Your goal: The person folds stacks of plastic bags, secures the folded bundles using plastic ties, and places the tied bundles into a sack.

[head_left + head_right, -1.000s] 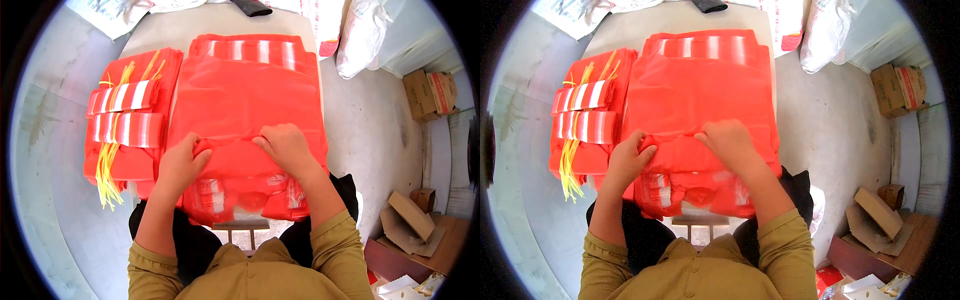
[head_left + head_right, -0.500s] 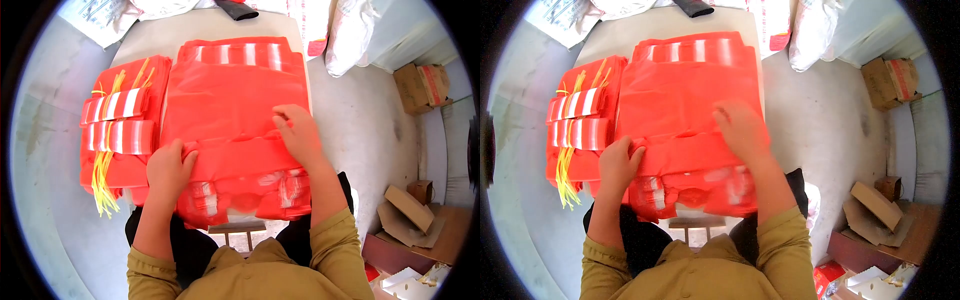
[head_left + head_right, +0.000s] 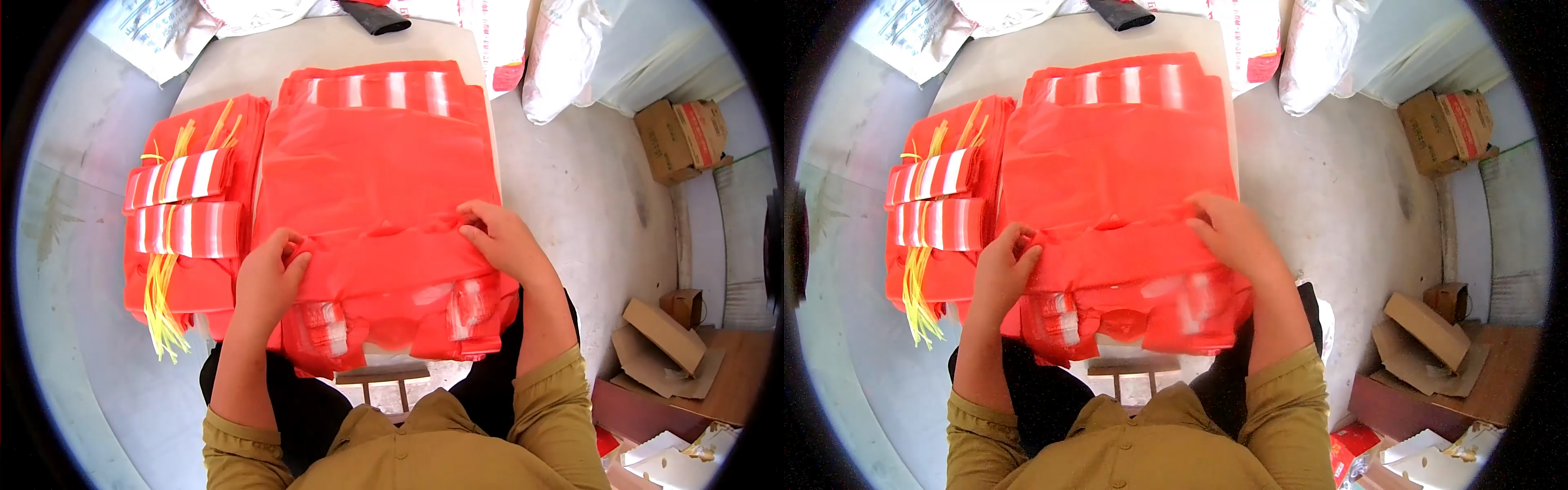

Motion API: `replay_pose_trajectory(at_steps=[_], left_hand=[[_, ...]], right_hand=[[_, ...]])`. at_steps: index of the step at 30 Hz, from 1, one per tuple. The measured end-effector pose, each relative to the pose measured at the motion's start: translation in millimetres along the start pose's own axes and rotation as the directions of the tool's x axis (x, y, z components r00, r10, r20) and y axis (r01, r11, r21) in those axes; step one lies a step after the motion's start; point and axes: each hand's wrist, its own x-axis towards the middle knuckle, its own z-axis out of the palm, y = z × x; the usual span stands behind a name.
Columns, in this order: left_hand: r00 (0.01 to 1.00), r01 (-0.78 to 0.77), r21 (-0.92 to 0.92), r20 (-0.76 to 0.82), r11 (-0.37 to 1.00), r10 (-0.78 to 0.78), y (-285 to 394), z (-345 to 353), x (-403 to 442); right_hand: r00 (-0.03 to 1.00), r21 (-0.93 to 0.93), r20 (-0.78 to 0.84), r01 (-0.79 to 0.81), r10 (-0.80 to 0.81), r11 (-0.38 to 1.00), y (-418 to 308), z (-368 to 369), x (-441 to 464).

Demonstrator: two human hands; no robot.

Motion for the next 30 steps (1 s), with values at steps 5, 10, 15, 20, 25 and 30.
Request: replay_pose_trajectory(at_steps=[5, 10, 15, 20, 25, 30], left_hand=[[0.998, 0.017, -0.046, 0.064, 0.999, -0.014, 3.2, -0.2, 1.5], [0.99, -0.124, -0.11, 0.051, 0.986, 0.13, -5.1, 6.3, 1.8], [0.992, -0.122, 0.095, 0.036, 0.988, 0.119, -4.2, 13.8, 6.5], [0.974, -0.188, 0.399, -0.044, 0.898, 0.223, -0.5, 21.4, 6.0], [0.791, -0.598, 0.297, 0.068, 0.745, 0.608, 1.0, 20.5, 1.9], [0.733, -0.68, 0.213, 0.209, 0.701, 0.647, 22.2, 40.3, -13.4]], right_hand=[[0.991, -0.012, 0.04, 0.131, -0.13, 0.991, -1.0, 7.5, 1.7], [0.993, -0.012, -0.005, 0.12, -0.12, 0.993, -3.6, 12.3, 6.3], [0.99, -0.271, -0.087, 0.08, -0.108, 0.959, -11.0, 24.1, 16.8], [0.967, -0.456, -0.177, 0.086, -0.184, 0.886, -17.0, 30.9, 16.9], [0.91, -0.318, -0.021, 0.387, -0.415, 0.866, -34.8, 17.6, -1.2], [0.814, -0.265, 0.187, 0.58, -0.549, 0.77, -42.2, 38.5, -15.0]])
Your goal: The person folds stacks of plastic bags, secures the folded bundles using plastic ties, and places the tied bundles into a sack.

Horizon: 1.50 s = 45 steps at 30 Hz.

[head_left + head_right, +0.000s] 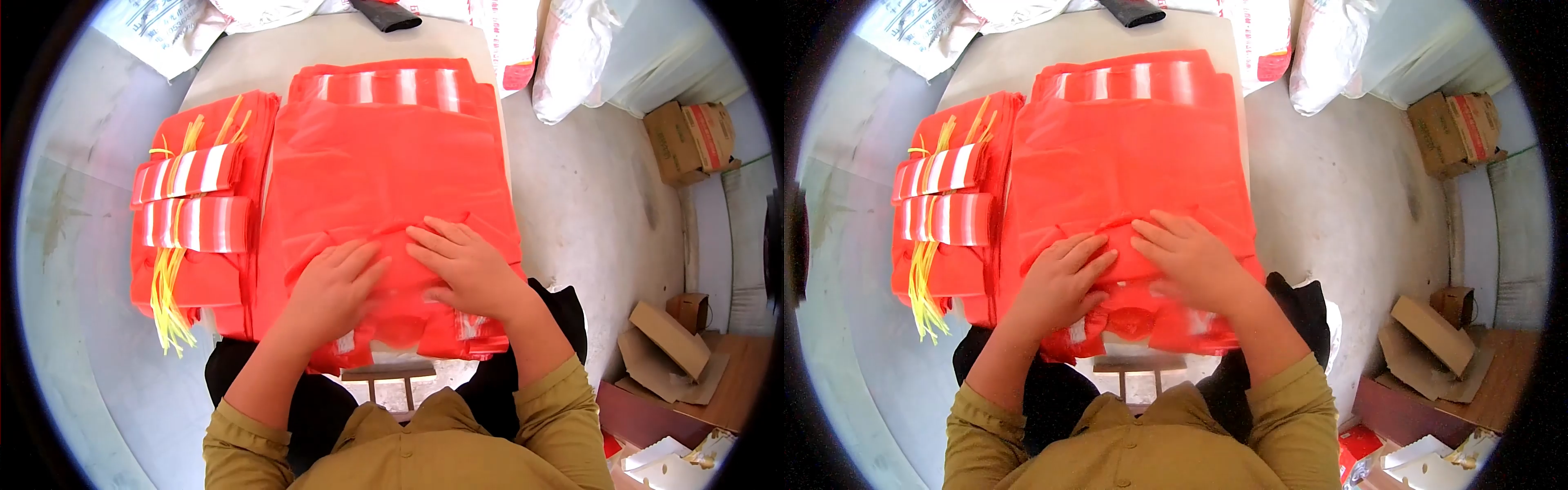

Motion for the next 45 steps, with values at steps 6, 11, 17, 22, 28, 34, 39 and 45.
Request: replay_pose_trajectory(at_steps=[6, 11, 17, 22, 28, 34, 39, 45], left_hand=[[0.997, 0.068, 0.077, 0.034, 0.995, -0.071, -4.1, 4.6, 3.0], [0.997, 0.067, 0.081, 0.04, 0.994, -0.07, -7.9, 11.5, -1.4], [0.989, 0.106, 0.264, 0.076, 0.959, -0.13, -5.6, -1.6, -3.6], [0.925, 0.38, 0.114, -0.021, 0.918, -0.38, 5.4, -31.3, -5.6], [0.872, 0.465, -0.22, -0.05, 0.857, -0.486, -34.5, -30.9, -16.4], [0.854, 0.478, -0.355, -0.027, 0.803, -0.52, -43.8, -30.2, -5.9], [0.79, 0.576, -0.39, 0.042, 0.718, -0.611, -44.3, -26.5, -3.7], [0.74, 0.635, -0.488, 0.161, 0.599, -0.653, -50.7, -26.9, -3.4]], right_hand=[[0.995, -0.061, 0.059, -0.079, 0.082, 0.995, 4.2, 8.1, 3.0], [0.993, -0.049, 0.048, -0.108, 0.111, 0.993, 2.0, 9.0, 6.9], [0.982, -0.21, 0.1, -0.139, 0.163, 0.968, 4.8, 12.6, 6.8], [0.973, -0.215, 0.141, -0.149, 0.182, 0.965, 3.3, 7.2, 6.8], [0.973, -0.24, 0.15, -0.134, 0.173, 0.961, 4.8, 7.9, 6.4], [0.973, -0.214, 0.157, -0.133, 0.168, 0.968, 3.8, 3.1, 7.2], [0.978, -0.217, 0.142, -0.118, 0.151, 0.969, 4.5, 3.7, 5.2], [0.983, -0.22, 0.126, -0.104, 0.134, 0.97, 4.6, 1.8, 4.8]])
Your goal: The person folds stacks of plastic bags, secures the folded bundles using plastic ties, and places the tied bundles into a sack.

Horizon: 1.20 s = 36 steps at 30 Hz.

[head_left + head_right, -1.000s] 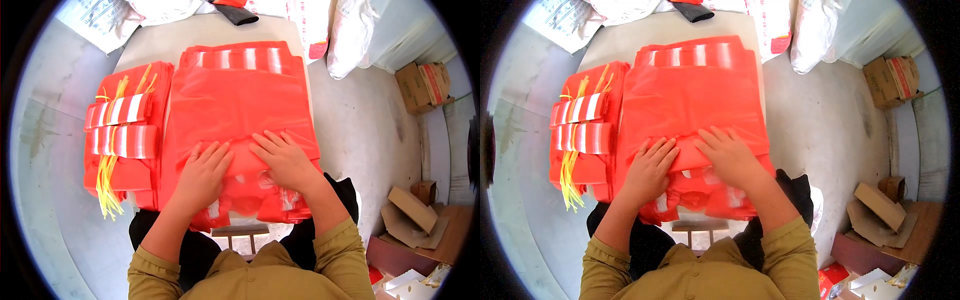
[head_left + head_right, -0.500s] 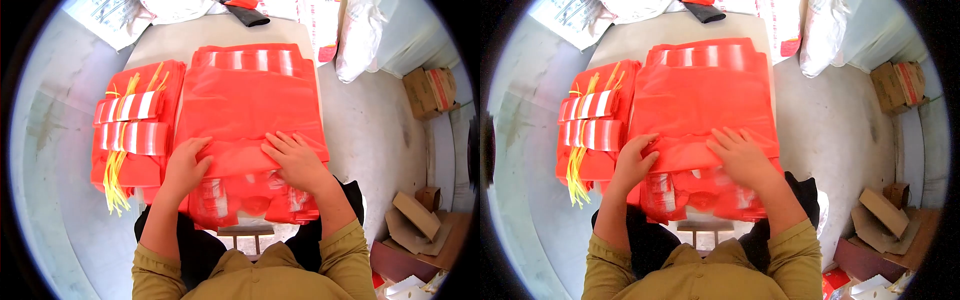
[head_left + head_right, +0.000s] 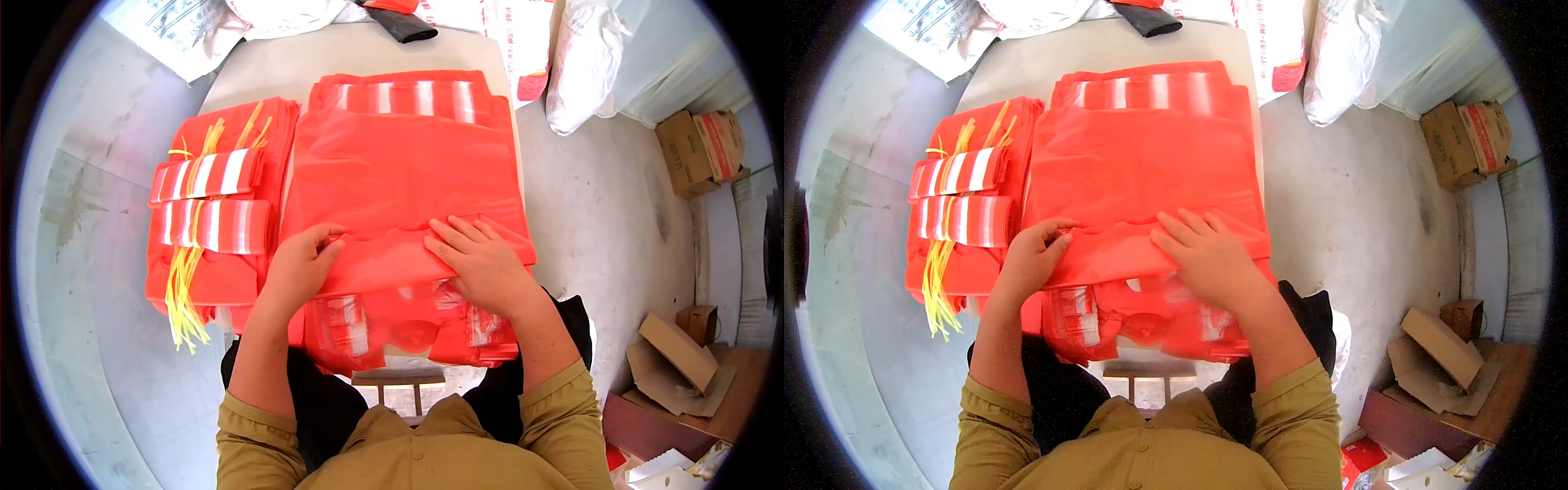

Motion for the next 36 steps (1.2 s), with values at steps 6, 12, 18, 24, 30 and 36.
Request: replay_pose_trajectory(at_steps=[6, 12, 18, 24, 30, 36], left_hand=[[0.996, -0.083, -0.043, 0.021, 0.996, 0.084, -14.0, 3.3, -1.4], [0.994, 0.092, 0.304, 0.025, 0.948, -0.104, 15.8, -7.1, -3.7], [0.96, -0.142, 0.637, -0.099, 0.757, 0.263, 12.8, 10.6, -5.3], [0.834, -0.549, 0.484, 0.263, 0.681, 0.485, 33.0, 12.7, -28.0], [0.88, -0.471, 0.405, 0.279, 0.784, 0.385, 20.3, -16.3, -45.8], [0.942, -0.14, 0.028, 0.31, 0.99, 0.124, 17.8, -43.7, -61.6]], right_hand=[[1.0, 0.024, 0.0, -0.007, 0.007, 1.0, -1.8, -0.6, -0.2], [1.0, 0.039, -0.007, -0.013, 0.013, 0.999, -0.7, -2.1, -0.9], [1.0, 0.04, -0.009, -0.021, 0.021, 0.999, -1.3, -3.3, 0.1], [0.999, 0.059, -0.018, -0.032, 0.033, 0.998, 0.3, -5.0, -2.1], [0.961, 0.178, 0.244, -0.178, 0.131, 0.968, -15.6, -36.9, -8.7], [0.871, 0.291, 0.476, -0.284, 0.119, 0.914, -19.2, -57.4, -13.9]])
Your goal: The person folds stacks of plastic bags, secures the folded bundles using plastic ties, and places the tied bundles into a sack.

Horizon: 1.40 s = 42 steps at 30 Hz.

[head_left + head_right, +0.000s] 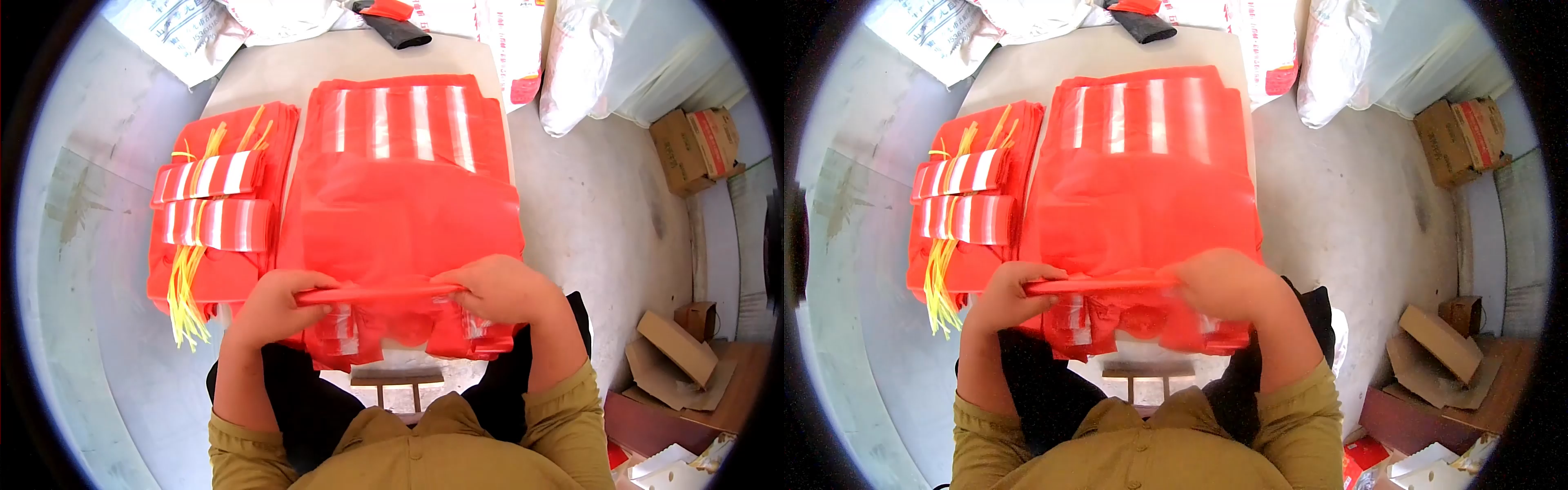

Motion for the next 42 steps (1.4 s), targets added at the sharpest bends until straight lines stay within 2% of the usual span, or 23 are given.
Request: replay_pose_trajectory(at_steps=[2, 3, 6, 9, 12, 14, 17, 20, 21, 23, 26, 29, 32, 35, 38, 42], left_hand=[[0.998, -0.03, -0.159, -0.057, 0.987, 0.021, -6.6, -2.3, 1.7], [0.996, -0.047, -0.236, -0.086, 0.97, 0.027, -10.3, -1.6, 3.6], [0.996, 0.073, -0.32, -0.018, 0.945, -0.083, -15.5, 2.2, 11.4], [0.992, 0.094, -0.346, -0.042, 0.933, -0.115, -30.9, 13.0, 21.1], [0.988, 0.015, -0.444, -0.131, 0.896, -0.081, -32.6, 21.8, 25.9], [0.979, 0.024, -0.515, -0.162, 0.857, -0.125, -34.6, 25.7, 31.0], [0.962, 0.005, -0.684, -0.195, 0.729, -0.189, -45.0, 33.4, 38.9], [0.944, 0.008, -0.802, -0.191, 0.597, -0.27, -43.2, 34.0, 43.6], [0.936, 0.016, -0.829, -0.184, 0.559, -0.3, -41.2, 33.3, 44.7], [0.948, -0.001, -0.852, -0.167, 0.523, -0.272, -43.2, 29.1, 45.2], [0.949, 0.0, -0.856, -0.162, 0.517, -0.269, -53.8, 21.9, 43.3], [0.945, 0.008, -0.851, -0.166, 0.526, -0.283, -55.0, 24.0, 43.2], [0.955, 0.008, -0.842, -0.154, 0.54, -0.253, -55.4, 16.9, 39.0], [0.963, 0.038, -0.852, -0.107, 0.522, -0.245, -52.4, 8.6, 35.0], [0.95, 0.086, -0.866, -0.078, 0.493, -0.301, -55.2, 11.7, 41.3], [0.931, 0.099, -0.872, -0.089, 0.479, -0.354, -55.9, 16.7, 49.3]], right_hand=[[0.998, 0.059, 0.054, -0.039, 0.036, 0.997, -0.9, -9.0, 0.9], [0.999, 0.053, 0.027, -0.02, 0.019, 0.998, 2.3, -11.4, 2.5], [0.999, 0.036, -0.042, 0.023, -0.022, 0.999, 12.7, -13.4, 5.7], [0.997, 0.054, -0.079, 0.028, -0.024, 0.998, 18.0, -13.6, 5.5], [0.993, 0.124, -0.122, 0.012, 0.003, 0.992, 24.4, -15.8, 0.1], [0.983, 0.154, -0.18, 0.01, 0.018, 0.988, 31.3, -23.3, -14.1], [0.961, 0.319, -0.256, -0.015, 0.101, 0.948, 69.2, -23.5, -30.9], [0.953, 0.59, -0.239, -0.008, 0.184, 0.807, 98.0, -21.2, -44.0], [0.951, 0.658, -0.267, 0.063, 0.155, 0.75, 101.2, -19.3, -45.2], [0.937, 0.768, -0.334, 0.207, 0.104, 0.606, 106.0, -13.6, -47.5], [0.929, 0.848, -0.36, 0.288, 0.085, 0.445, 114.9, 0.9, -44.0], [0.962, 0.89, -0.218, 0.127, 0.165, 0.439, 132.5, 18.9, -31.9], [0.944, 0.886, -0.234, 0.109, 0.232, 0.451, 128.7, 20.4, -29.1], [0.957, 0.893, -0.273, 0.215, 0.095, 0.396, 134.9, 20.5, -39.5], [0.924, 0.92, -0.292, 0.201, 0.247, 0.336, 131.4, 32.5, -23.0], [0.909, 0.954, -0.287, 0.243, 0.301, 0.175, 127.8, 40.0, -6.0]])
